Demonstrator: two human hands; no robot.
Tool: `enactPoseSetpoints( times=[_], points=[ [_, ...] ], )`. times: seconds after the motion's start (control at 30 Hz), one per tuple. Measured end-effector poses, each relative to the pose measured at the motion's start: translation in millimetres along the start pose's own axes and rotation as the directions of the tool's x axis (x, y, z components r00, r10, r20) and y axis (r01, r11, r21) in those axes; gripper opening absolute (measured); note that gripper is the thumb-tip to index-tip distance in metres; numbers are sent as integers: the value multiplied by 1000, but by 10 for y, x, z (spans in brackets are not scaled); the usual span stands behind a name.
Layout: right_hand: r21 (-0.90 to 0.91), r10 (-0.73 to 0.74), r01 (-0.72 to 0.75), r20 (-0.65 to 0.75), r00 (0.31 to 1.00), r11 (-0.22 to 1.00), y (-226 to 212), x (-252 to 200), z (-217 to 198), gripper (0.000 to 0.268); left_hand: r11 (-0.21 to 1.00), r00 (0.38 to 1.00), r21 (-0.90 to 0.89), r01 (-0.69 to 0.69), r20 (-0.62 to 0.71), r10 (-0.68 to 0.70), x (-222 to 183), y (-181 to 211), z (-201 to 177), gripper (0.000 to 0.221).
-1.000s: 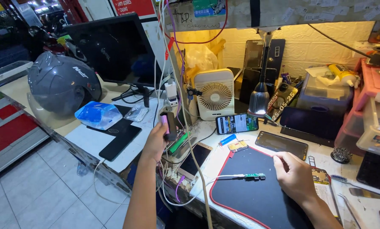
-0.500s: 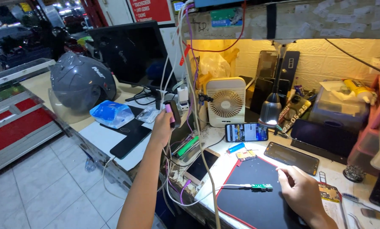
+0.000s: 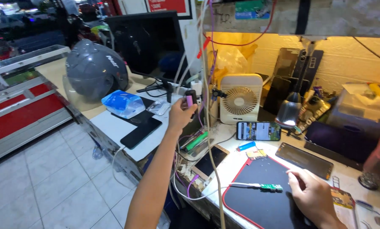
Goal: Testing and inspecting mobile phone components using a multimeter and manual handling at a repair station.
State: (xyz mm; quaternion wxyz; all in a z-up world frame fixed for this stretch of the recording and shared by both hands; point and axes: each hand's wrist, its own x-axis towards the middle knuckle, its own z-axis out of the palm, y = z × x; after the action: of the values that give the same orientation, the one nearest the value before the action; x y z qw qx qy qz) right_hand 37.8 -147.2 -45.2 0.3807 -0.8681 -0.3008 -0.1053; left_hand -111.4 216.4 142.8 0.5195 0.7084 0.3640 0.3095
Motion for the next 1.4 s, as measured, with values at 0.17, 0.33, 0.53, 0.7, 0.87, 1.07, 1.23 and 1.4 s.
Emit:
enactPoseSetpoints(
  times=[0.17,0.33,0.53,0.7,0.87,1.07,1.23,1.4],
  points=[
    [56,11,-14,56,998,998,-87,8,-102,22,992,999,124,-35,-28,38,108,25,48,42],
    [91,-55,51,39,998,995,-66,10,-81,19,959,998,282,-5,-64,24,199,-14,112,44],
    [97,-89,85,37,995,992,-51,42,-62,20,871,992,490,22,-120,42,344,-66,232,46],
    [79,-73,68,63,995,995,-69,35,-79,18,862,985,504,-53,-113,127,441,-155,322,43],
    [77,-69,62,91,994,995,-79,38,-95,18,846,978,532,-24,-161,130,519,-227,390,50],
    [73,-81,74,98,992,995,-55,41,-85,17,882,984,472,11,-162,74,400,-38,394,47],
    [92,-115,105,104,988,990,-67,45,-88,19,863,991,506,3,-116,64,416,-3,378,51],
    [90,-118,108,116,986,990,-78,47,-101,18,923,996,384,18,-90,18,249,99,284,46]
  ],
)
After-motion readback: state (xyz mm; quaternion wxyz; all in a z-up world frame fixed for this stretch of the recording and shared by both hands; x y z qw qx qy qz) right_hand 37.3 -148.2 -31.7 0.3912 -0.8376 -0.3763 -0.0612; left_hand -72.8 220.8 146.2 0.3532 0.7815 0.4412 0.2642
